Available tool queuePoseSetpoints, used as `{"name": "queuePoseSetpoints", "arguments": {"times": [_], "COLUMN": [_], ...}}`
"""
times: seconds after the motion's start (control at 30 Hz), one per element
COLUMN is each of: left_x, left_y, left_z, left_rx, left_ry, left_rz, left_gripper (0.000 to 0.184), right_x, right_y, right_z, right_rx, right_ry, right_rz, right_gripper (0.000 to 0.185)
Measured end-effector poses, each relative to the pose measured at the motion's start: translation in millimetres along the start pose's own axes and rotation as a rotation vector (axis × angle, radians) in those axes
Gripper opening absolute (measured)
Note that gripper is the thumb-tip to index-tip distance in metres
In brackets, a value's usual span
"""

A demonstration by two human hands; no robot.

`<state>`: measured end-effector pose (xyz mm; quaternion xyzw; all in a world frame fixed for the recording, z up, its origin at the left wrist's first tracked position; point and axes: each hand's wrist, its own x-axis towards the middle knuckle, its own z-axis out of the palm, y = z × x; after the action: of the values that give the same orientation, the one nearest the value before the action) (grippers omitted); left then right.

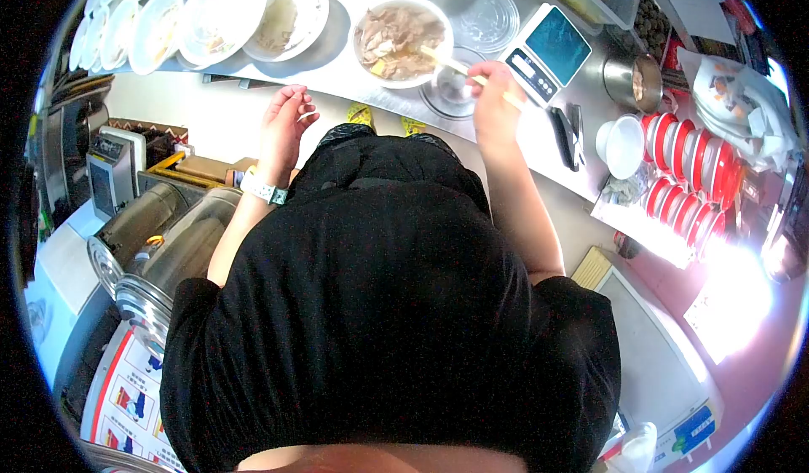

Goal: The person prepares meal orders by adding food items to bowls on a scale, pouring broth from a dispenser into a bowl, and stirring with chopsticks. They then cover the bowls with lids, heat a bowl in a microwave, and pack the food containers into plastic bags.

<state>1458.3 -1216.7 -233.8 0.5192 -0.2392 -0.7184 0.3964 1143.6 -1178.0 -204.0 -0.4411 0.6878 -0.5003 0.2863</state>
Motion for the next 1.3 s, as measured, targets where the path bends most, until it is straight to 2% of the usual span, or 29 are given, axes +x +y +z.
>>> {"name": "queuePoseSetpoints", "arguments": {"times": [0.13,0.27,0.37,0.5,0.63,0.77,0.83,0.9,1.0,1.03,1.1,1.13,1.17,1.23,1.3], "left_x": [0,0,0,1,0,2,2,2,1,0,-1,-2,-3,-4,-4], "left_y": [1,-1,-2,-2,2,0,-1,-2,-3,-3,-2,-2,-1,0,-1], "left_z": [0,-2,-5,-6,-3,-7,-8,-6,-5,-6,-7,-7,-8,-9,-10], "left_rx": [0.001,-0.011,-0.017,-0.006,0.002,0.004,0.001,-0.003,-0.007,-0.005,-0.003,0.001,-0.001,-0.008,-0.021], "left_ry": [-0.004,0.009,0.007,0.005,0.009,0.002,0.006,0.006,0.012,0.012,0.023,0.034,0.038,0.048,0.046], "left_rz": [-0.006,-0.004,-0.005,-0.015,-0.005,0.005,-0.002,-0.006,-0.005,-0.005,-0.002,-0.002,-0.001,0.002,-0.001], "left_gripper": [0.016,0.015,0.015,0.015,0.015,0.015,0.015,0.015,0.015,0.015,0.015,0.015,0.015,0.015,0.015], "right_x": [-3,-5,-7,-5,-6,4,16,21,28,27,24,22,19,14,12], "right_y": [-6,-1,-7,-3,-9,-5,0,2,4,2,-4,-5,-7,-12,-10], "right_z": [5,4,-4,-1,4,3,13,28,47,47,45,43,39,32,29], "right_rx": [-0.209,-0.1,-0.047,-0.175,-0.208,0.001,0.128,0.098,-0.084,-0.084,-0.12,-0.132,-0.132,0.036,0.05], "right_ry": [-0.159,-0.118,-0.081,-0.158,-0.256,-0.13,-0.099,-0.083,-0.115,-0.116,-0.208,-0.181,-0.186,-0.244,-0.273], "right_rz": [-0.042,0.071,0.04,0.041,-0.091,-0.138,0.037,0.05,-0.134,-0.133,-0.162,-0.137,-0.138,0.118,0.069], "right_gripper": [0.038,0.037,0.037,0.036,0.032,0.039,0.043,0.044,0.043,0.043,0.053,0.044,0.044,0.048,0.052]}}
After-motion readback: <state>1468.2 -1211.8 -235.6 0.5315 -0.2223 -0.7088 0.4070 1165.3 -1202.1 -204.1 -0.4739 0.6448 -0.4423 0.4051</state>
